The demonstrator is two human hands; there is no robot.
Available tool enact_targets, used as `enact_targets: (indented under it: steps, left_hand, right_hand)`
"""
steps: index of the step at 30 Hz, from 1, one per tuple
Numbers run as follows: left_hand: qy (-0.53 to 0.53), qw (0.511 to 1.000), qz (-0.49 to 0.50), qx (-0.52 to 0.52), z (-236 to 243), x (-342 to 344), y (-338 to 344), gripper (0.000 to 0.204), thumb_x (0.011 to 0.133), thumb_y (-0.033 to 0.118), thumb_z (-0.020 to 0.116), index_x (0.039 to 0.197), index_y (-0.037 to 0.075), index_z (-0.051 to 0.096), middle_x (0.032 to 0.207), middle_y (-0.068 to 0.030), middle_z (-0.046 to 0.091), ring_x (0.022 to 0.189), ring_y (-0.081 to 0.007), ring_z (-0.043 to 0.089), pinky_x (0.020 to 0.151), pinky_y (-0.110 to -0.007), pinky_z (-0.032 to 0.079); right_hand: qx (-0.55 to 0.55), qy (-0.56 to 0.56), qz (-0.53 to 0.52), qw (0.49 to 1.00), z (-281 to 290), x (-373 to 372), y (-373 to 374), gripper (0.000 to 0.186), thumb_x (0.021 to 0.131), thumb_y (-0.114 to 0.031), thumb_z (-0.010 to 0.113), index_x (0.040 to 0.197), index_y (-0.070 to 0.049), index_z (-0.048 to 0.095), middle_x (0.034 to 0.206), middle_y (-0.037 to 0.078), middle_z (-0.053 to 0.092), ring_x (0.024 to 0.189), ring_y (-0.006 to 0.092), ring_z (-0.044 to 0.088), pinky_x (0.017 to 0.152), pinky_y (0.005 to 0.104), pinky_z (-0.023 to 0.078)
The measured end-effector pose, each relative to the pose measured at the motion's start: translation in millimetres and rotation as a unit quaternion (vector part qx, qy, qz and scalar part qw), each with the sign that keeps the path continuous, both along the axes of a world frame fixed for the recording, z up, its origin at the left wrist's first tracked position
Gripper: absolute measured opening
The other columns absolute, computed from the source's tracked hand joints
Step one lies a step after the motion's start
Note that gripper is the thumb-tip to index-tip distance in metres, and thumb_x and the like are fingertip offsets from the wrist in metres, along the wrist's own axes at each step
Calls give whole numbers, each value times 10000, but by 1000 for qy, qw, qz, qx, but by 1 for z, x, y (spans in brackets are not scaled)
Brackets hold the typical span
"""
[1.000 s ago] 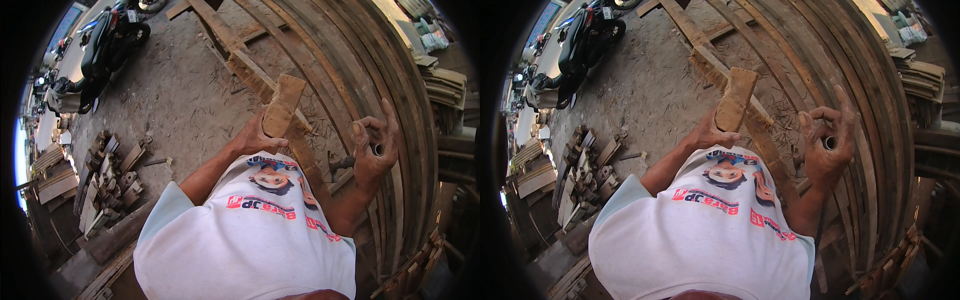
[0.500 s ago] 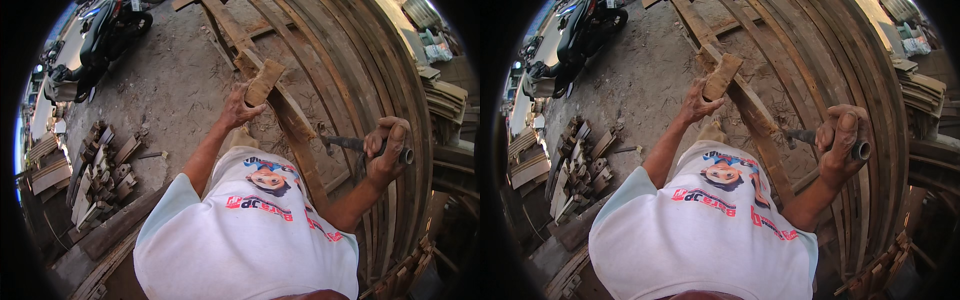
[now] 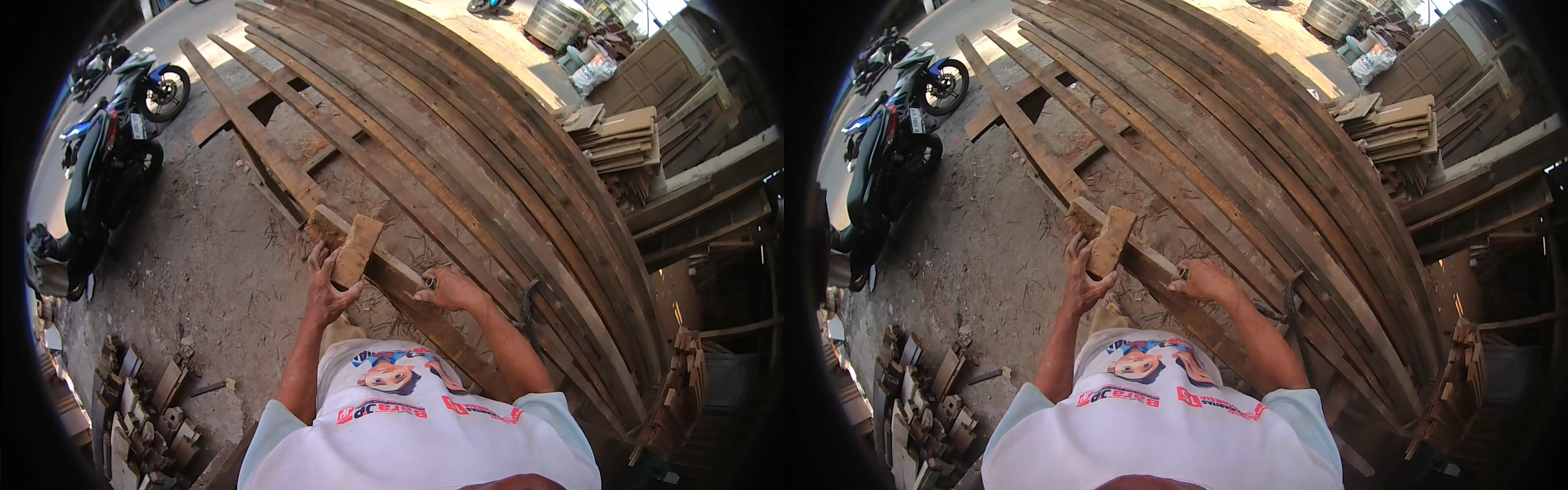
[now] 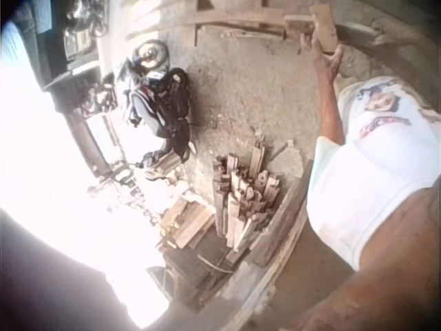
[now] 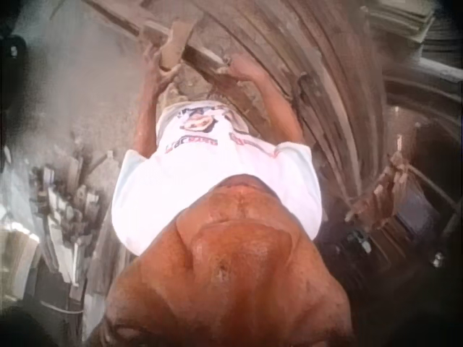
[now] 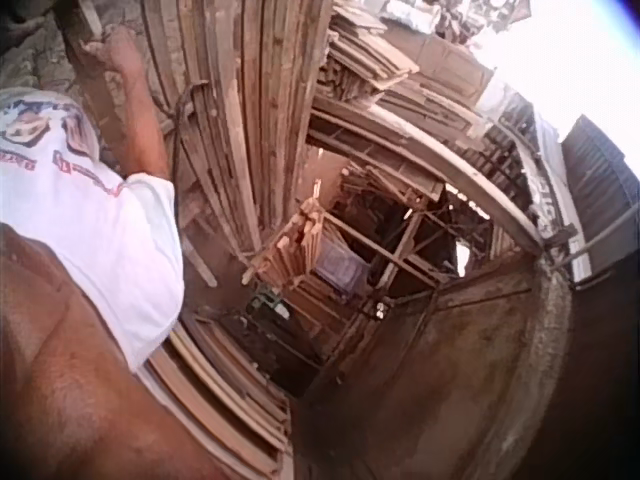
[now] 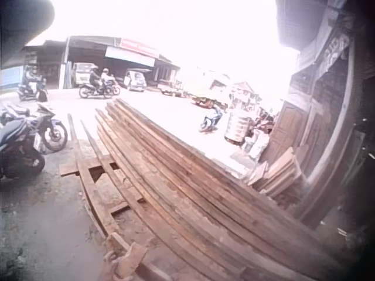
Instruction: The person uses a hammer and a metal pipe to repeatedly strike and shape a small piece of wood held against a wooden workbench. The person adjusts the wood's position and orientation between strikes, occasionally using a rebar rod to assist in the process.
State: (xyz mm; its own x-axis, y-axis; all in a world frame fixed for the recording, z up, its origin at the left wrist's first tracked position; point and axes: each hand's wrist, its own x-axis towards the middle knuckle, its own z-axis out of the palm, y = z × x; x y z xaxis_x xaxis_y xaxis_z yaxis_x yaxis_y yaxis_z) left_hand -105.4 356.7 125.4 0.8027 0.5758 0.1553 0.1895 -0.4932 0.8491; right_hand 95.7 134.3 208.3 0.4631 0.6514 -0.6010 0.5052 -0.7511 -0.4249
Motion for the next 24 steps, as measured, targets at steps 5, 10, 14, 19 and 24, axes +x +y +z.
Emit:
enact_targets:
  steps: [5, 10, 14, 19, 24]
  left_hand:
    - [-14, 1000, 21, -14, -1, 23, 7, 782, 716, 297, 867, 1389, 44, 559, 1485, -231, 430, 1373, -418, 452, 1140, -500, 408]
    - [-26, 998, 20, -53, 15, 32, 18, 770, 737, 337, 854, 1360, -12, 564, 1385, -212, 532, 1302, -375, 527, 1107, -450, 438]
    - [44, 995, -12, -88, 28, 34, 25, 783, 751, 370, 848, 1355, -36, 560, 1363, -199, 527, 1261, -353, 539, 1066, -441, 467]
    - [50, 996, -15, -75, 26, 23, 31, 814, 750, 402, 855, 1367, -40, 557, 1390, -191, 483, 1271, -355, 523, 1076, -436, 465]
    - [33, 998, -16, -55, 18, 24, 22, 816, 758, 400, 857, 1382, -29, 556, 1384, -192, 485, 1282, -355, 519, 1085, -433, 463]
  right_hand:
    - [93, 90, 3, 992, -24, 21, -18, 629, 882, -524, 777, 1207, 12, 719, 1162, 222, 737, 1094, 311, 698, 946, 410, 528]
    - [87, 77, -9, 993, -19, 26, -13, 607, 906, -565, 742, 1148, -8, 745, 1033, 169, 753, 953, 241, 681, 849, 397, 526]
    - [124, 118, -12, 985, 1, 12, -7, 571, 952, -557, 691, 950, 12, 741, 783, 101, 685, 738, 175, 574, 680, 380, 479]
    - [123, 124, 16, 984, 6, -6, 0, 524, 969, -508, 690, 939, 15, 706, 741, 80, 627, 718, 147, 514, 662, 378, 457]
    - [160, 124, -29, 979, -24, -13, -23, 480, 966, -396, 723, 1189, 29, 717, 919, 75, 720, 829, 160, 614, 775, 321, 499]
